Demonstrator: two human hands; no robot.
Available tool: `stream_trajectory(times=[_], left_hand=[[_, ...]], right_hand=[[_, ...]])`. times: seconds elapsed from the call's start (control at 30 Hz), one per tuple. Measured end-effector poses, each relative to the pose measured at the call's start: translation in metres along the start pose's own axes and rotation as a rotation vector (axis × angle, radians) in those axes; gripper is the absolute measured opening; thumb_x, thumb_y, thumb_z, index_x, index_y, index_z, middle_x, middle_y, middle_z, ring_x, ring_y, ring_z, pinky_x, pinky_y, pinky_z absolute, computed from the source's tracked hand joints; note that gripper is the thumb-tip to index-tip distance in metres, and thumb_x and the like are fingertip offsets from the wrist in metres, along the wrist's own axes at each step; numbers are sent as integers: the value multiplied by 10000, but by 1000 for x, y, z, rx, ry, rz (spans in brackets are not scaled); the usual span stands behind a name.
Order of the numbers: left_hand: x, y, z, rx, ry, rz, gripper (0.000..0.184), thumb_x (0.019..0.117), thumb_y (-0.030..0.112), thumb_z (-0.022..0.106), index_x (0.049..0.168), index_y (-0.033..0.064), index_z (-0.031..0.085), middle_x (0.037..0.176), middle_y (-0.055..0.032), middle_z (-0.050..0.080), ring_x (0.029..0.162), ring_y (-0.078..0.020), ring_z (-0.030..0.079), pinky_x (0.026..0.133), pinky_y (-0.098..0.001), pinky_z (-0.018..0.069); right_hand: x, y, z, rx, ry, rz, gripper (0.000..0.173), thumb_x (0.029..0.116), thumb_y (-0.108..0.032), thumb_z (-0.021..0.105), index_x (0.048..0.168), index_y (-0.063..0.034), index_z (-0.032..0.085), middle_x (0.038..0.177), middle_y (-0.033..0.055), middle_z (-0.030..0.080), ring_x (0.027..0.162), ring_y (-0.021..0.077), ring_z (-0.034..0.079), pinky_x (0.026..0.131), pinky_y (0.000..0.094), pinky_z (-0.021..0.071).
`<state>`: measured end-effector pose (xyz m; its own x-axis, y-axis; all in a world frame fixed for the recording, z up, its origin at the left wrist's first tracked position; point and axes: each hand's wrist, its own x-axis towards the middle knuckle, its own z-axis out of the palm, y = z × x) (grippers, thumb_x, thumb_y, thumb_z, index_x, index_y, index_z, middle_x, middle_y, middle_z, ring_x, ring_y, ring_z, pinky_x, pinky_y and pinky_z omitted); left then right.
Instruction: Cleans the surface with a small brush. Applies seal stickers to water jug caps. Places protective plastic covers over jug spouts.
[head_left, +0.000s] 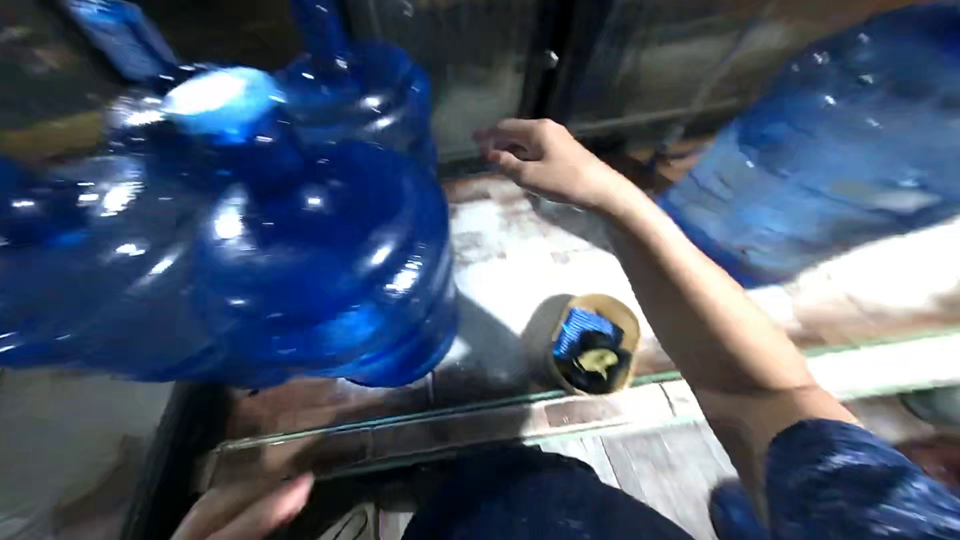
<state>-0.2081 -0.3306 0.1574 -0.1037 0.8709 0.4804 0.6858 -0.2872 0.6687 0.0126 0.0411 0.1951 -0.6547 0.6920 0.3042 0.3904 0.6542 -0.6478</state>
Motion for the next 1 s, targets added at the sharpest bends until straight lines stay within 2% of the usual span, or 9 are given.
stream_trajectory(times=[0.1,0.2,0.3,0.37,0.43,0.5,0.57,0.73,1.0], left_hand=[[40,-22,61,-65,-237,37,271,1054,287,563,1201,100,693,1084,-17,694,1034,16,624,914,-172,525],[71,-35,147,-138,-340,101,283,1028,289,582,1149,93,745,1054,-33,720,960,-19,664,848,-179,558],[97,-29,229,-50,-600,0,274,1013,224,591,1168,63,750,1131,-113,727,1032,-197,703,924,-372,580],[114,-24,282,37,-784,-53,309,1035,211,561,1251,51,714,1233,-164,695,1173,-303,652,1035,-493,501],[125,-22,332,155,-905,-34,343,1055,214,534,1329,56,667,1329,-174,648,1275,-338,589,1093,-539,436],[134,-22,375,285,-999,24,375,1071,185,502,1411,60,598,1427,-170,586,1351,-348,532,1129,-550,402],[140,-22,407,426,-1092,68,409,1064,119,482,1463,38,528,1482,-190,528,1399,-372,474,1147,-555,371],[146,-19,436,674,-1185,105,450,970,-34,543,1420,-40,532,1442,-253,538,1357,-443,489,1100,-592,399],[149,-21,425,630,-1140,185,346,1076,156,479,1371,16,593,1367,-212,609,1320,-388,544,1113,-554,395]], right_hand=[[-94,50,-35,149,20,156,280,1078,-170,476,1195,-2,667,1085,63,706,966,55,665,903,265,546],[-188,96,-54,130,208,331,302,1068,-183,469,1160,29,664,1033,91,703,941,82,673,907,311,558],[-267,118,-39,141,298,541,302,1067,-169,464,1158,52,648,1019,136,701,922,156,683,882,386,568],[-304,128,-10,149,286,644,268,1057,-116,495,1178,68,647,1048,192,701,914,233,683,844,447,560],[-326,134,29,74,212,650,302,1028,-140,552,1239,52,653,1193,221,685,1078,312,681,958,495,546],[-334,129,72,-46,164,525,374,1001,-221,577,1277,13,670,1297,212,661,1235,377,613,1084,573,441],[-336,123,107,-170,148,357,386,982,-287,595,1242,-23,702,1321,182,668,1313,405,571,1134,673,343],[-334,131,121,-319,78,216,387,1000,-383,559,1130,-68,742,1212,121,721,1282,375,602,1157,675,317],[-336,138,114,-280,-14,190,309,965,-307,651,1108,-47,737,1189,137,721,1286,370,597,1177,669,286]])
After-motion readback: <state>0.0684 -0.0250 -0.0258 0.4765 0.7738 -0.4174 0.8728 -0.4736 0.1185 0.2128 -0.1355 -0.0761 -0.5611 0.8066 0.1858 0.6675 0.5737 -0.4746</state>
